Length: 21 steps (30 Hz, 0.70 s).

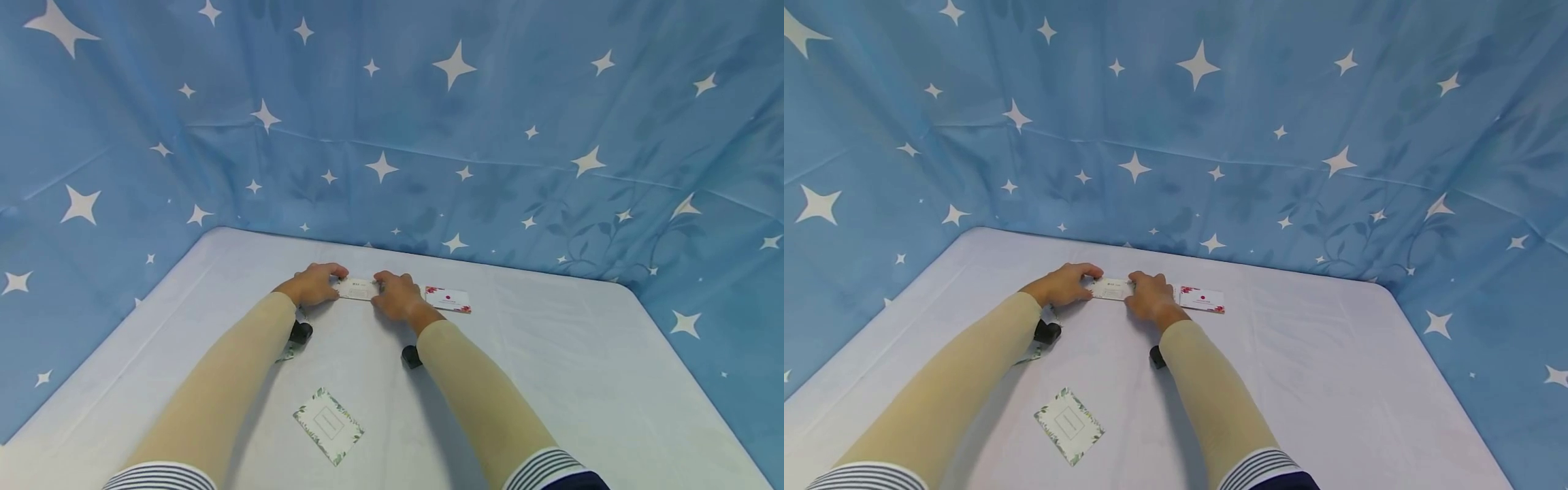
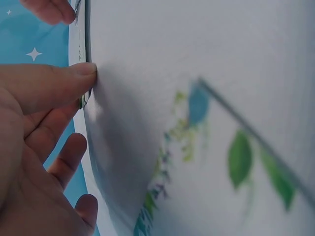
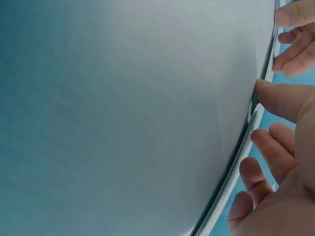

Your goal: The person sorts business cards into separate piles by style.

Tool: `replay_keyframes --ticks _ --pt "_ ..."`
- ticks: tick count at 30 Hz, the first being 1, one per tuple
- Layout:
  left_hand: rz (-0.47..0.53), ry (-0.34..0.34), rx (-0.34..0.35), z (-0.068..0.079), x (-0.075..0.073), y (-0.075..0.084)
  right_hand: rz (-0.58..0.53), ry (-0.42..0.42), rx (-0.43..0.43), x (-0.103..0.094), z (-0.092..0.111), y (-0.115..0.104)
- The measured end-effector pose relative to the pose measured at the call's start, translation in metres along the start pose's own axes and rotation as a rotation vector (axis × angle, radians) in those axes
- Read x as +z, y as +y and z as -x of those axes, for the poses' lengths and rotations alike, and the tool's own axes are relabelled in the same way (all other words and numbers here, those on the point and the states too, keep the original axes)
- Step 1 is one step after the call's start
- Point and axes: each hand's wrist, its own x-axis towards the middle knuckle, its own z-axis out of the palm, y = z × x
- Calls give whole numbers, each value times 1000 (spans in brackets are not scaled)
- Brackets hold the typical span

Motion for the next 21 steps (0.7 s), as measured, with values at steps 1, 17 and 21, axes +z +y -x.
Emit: replay_keyframes --ticks 1,17,21 --pt "-2 -2 -3 0 0 0 3 1 -1 0 0 0" --pt "-9 -48 48 26 -8 3 -206 -18 -132 -6 29 -8" --pt "52 -95 125 47 -6 2 -243 -54 -223 -4 56 -9"
